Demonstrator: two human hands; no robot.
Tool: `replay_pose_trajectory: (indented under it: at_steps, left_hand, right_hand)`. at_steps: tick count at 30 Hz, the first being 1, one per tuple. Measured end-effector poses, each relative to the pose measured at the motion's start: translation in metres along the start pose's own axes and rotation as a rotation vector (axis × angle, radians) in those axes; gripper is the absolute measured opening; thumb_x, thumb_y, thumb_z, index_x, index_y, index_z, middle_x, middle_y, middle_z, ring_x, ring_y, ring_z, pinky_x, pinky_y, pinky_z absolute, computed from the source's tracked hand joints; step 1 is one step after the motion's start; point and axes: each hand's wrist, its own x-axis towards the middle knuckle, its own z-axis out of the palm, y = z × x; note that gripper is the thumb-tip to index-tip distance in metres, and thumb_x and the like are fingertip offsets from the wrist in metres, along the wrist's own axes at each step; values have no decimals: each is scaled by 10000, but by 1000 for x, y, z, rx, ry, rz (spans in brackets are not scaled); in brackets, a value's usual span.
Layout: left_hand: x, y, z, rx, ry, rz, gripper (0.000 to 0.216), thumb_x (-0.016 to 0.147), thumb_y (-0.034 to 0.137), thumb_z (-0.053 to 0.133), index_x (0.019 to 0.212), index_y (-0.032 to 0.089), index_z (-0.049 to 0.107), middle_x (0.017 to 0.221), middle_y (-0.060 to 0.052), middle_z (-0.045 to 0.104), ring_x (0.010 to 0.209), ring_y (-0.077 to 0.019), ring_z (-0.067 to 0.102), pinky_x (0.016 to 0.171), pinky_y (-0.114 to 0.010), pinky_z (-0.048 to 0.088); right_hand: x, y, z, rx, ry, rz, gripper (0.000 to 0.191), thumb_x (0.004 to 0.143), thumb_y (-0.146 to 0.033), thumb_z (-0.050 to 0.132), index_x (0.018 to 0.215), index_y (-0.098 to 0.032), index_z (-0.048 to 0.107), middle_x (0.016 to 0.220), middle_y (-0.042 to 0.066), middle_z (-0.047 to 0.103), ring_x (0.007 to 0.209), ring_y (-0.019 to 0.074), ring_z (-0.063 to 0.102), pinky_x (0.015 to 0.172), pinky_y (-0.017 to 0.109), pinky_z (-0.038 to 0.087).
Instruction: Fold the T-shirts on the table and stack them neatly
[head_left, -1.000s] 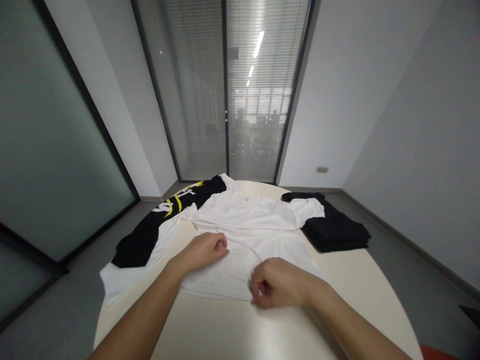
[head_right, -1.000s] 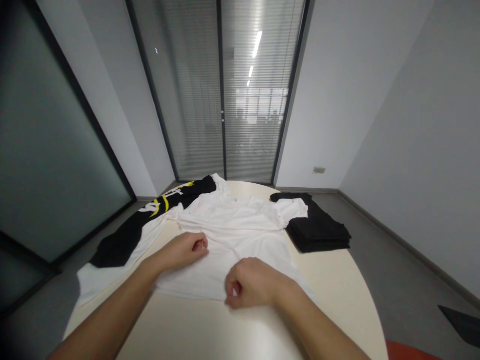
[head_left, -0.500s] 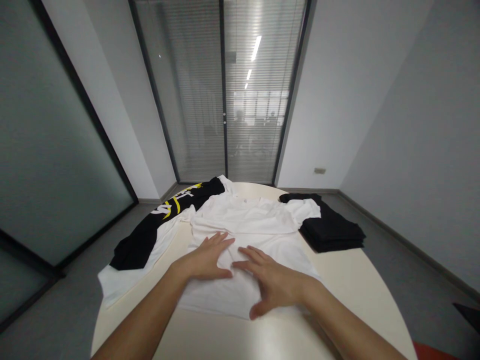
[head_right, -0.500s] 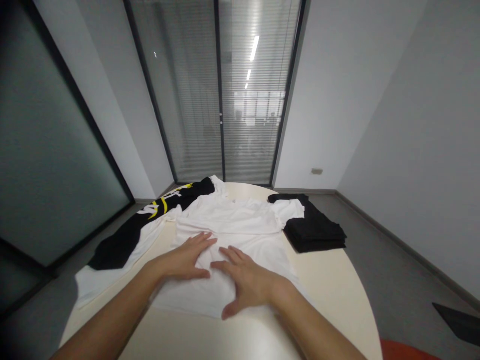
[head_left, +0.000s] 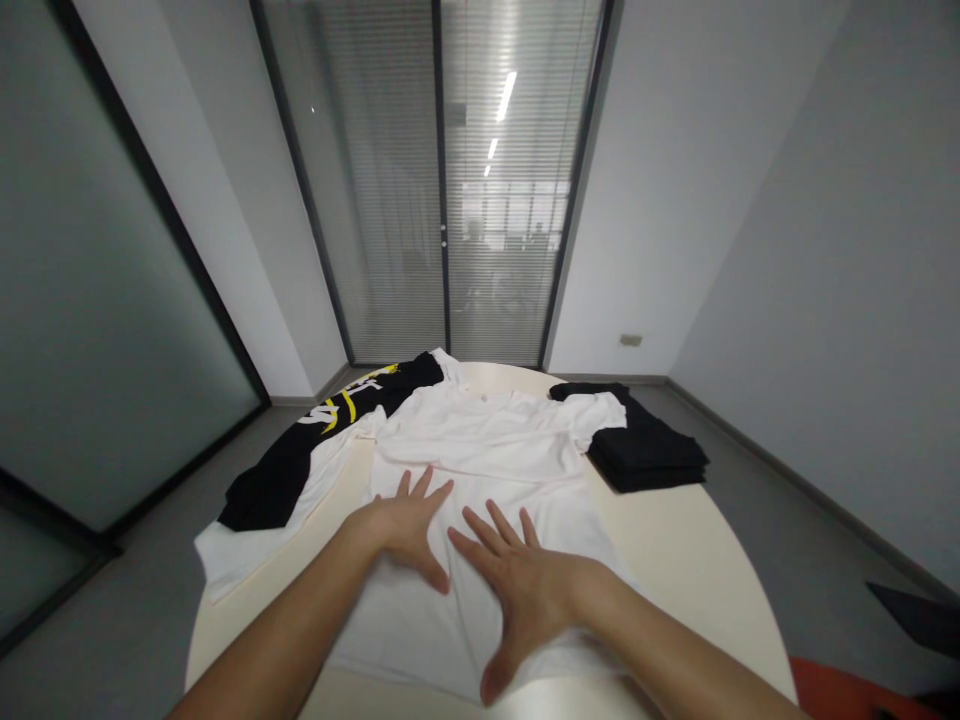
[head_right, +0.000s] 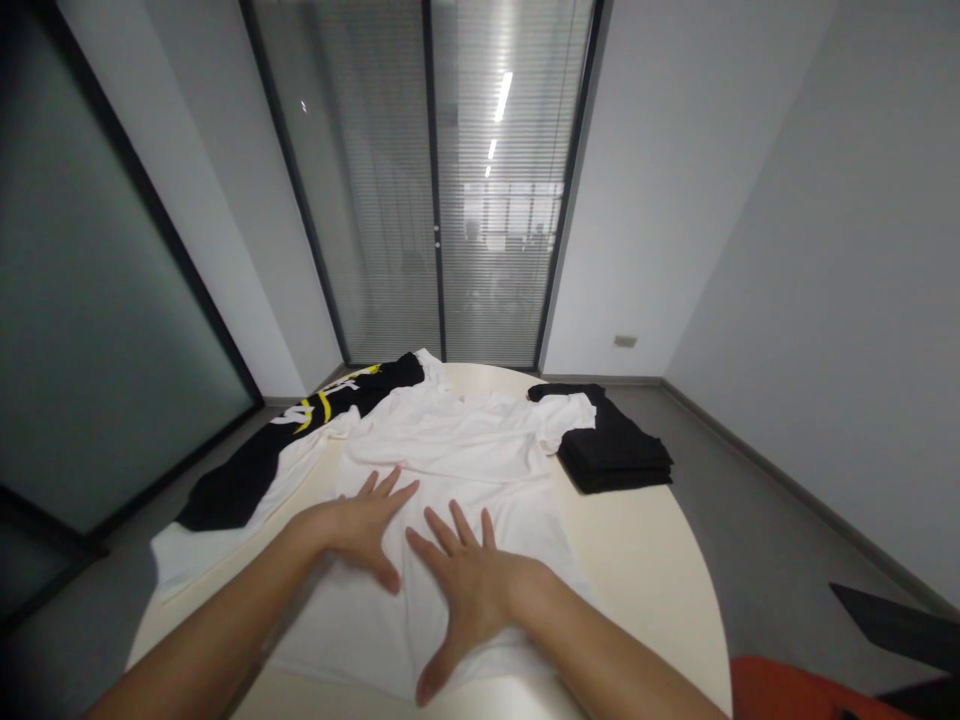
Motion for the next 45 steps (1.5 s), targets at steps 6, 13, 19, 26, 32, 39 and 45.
replay_pose_trajectory:
  at_steps: [6, 13, 19, 26, 32, 39, 45]
  left_hand:
    - [-22, 19, 8, 105, -112, -59, 1620, 371, 649, 873, 1584, 278, -135, 1578, -140, -298, 1424, -513, -219, 1062, -798, 182]
    - [-52, 30, 15, 115, -31, -21, 1420, 452, 698, 823, 1613, 294, 113, 1662, -169, -43, 1472, -542, 35, 1080, -759, 239]
    - [-5, 6, -8, 137, 451, -88, 623, 920, 591, 430, 1356, 170, 573, 1431, -202, 553, 1269, -404, 561, 1009, -536, 454]
    - [77, -17, 7, 90, 610, -183, 646, 985, 530, 360, 1511, 158, 408, 1628, -186, 280, 1469, -420, 294, 1119, -594, 306]
    - [109, -25, -5, 30, 815, -144, 506, 947, 519, 468, 1260, 166, 650, 1425, -191, 561, 1299, -404, 508, 1046, -567, 400]
    - [106, -40, -4, -58, 1019, -36, 462, 1043, 391, 317, 1290, 139, 614, 1336, -138, 640, 1254, -255, 567, 1105, -390, 406]
    - [82, -51, 9, -122, 1095, 20, 441, 1055, 381, 285, 1228, 162, 627, 1262, -107, 668, 1195, -237, 600, 1062, -374, 455]
  right_hand:
    - [-13, -1, 38, 5, 21, -42, 1401, 559, -654, 829, 1602, -336, -50, 1657, 87, -162, 1458, 500, -208, 1054, 783, -174]
    - [-35, -14, 52, -34, 66, -57, 945, 814, -475, 705, 1602, -347, 200, 1677, 97, 131, 1513, 468, 44, 1148, 742, 91]
    - [-22, 16, -18, -116, 430, 16, 515, 947, -444, 547, 1396, -191, 553, 1424, 158, 548, 1249, 319, 540, 1056, 461, 418]
    - [26, 89, -45, -213, 578, 179, 427, 1018, -402, 415, 1302, -151, 613, 1319, 157, 608, 1202, 277, 538, 1028, 401, 411]
    - [62, 99, -64, -229, 665, 345, 410, 1022, -464, 401, 1134, -198, 692, 1193, 137, 663, 1099, 273, 590, 912, 366, 440]
    - [59, 111, -58, -209, 802, 345, 520, 1079, -412, 223, 1012, -177, 682, 1062, 116, 707, 1038, 217, 613, 918, 301, 401]
    - [36, 123, -45, -89, 984, 276, 513, 1073, -436, 224, 1027, -190, 673, 1063, 88, 713, 1030, 208, 623, 923, 291, 419]
